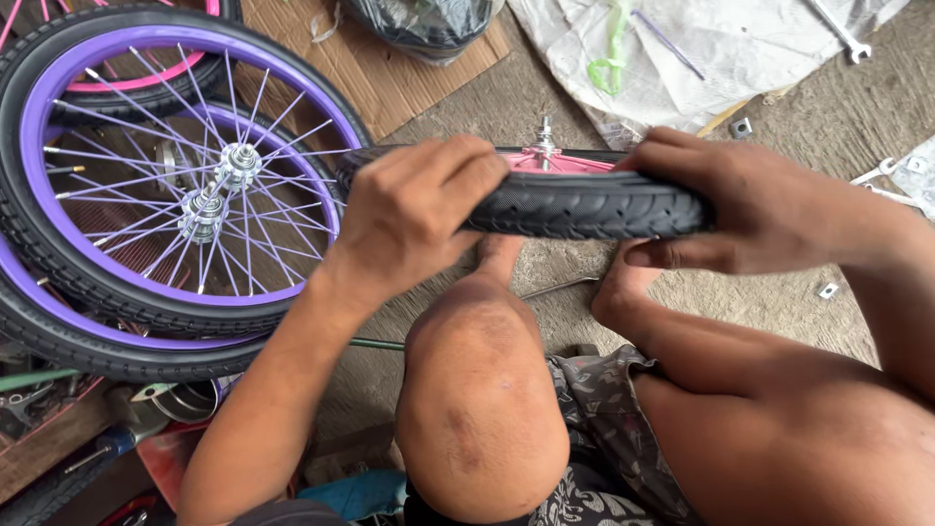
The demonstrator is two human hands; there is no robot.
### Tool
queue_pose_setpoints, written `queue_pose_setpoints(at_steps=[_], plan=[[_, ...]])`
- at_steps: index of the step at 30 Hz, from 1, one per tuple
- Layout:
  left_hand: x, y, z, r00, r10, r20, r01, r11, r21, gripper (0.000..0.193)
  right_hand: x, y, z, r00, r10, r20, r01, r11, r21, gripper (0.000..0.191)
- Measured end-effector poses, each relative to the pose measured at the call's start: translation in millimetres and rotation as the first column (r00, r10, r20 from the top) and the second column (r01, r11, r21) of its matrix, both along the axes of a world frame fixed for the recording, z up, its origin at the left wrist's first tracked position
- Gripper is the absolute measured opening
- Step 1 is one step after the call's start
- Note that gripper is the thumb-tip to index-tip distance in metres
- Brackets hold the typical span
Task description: The person installs a bicycle tire onto a pink-rimmed wheel. They place the inner tube inside the tire, then seat the tire bead onto the rim by hand, working around the circumference until the tire is fully mounted.
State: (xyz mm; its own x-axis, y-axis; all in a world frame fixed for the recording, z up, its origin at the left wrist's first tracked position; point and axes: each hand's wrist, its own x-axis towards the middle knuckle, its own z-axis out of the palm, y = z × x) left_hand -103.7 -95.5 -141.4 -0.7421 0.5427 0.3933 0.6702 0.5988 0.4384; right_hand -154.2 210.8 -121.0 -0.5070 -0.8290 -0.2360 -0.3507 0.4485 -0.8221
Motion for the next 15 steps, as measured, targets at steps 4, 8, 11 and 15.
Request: queue_pose_setpoints(at_steps=[4, 8, 11, 15], plan=[[12, -4, 16, 0.965, -0.045, 0.259, 0.048, 0.999, -0.007, 0.046, 14, -15, 7, 0.994, 0.063, 0.084, -0.051, 0.990, -0.130, 0.072], [6, 4, 28, 0.834, -0.097, 0.543, 0.210, 0.966, -0.150, 0.041, 34, -40, 23, 0.939, 0.292, 0.183, -0.344, 0.762, 0.548, 0.077], [-15, 6, 31, 0.804, -0.094, 0.587, 0.273, 0.935, -0.225, 0.035, 33, -49, 27, 0.949, 0.251, 0.190, -0.315, 0.730, 0.607, 0.072], [-29, 14, 43, 0.664, -0.036, 0.747, 0.427, 0.839, -0.338, 0.035, 30, -55, 6, 0.846, 0.176, 0.503, -0.345, 0.900, 0.265, 0.066]])
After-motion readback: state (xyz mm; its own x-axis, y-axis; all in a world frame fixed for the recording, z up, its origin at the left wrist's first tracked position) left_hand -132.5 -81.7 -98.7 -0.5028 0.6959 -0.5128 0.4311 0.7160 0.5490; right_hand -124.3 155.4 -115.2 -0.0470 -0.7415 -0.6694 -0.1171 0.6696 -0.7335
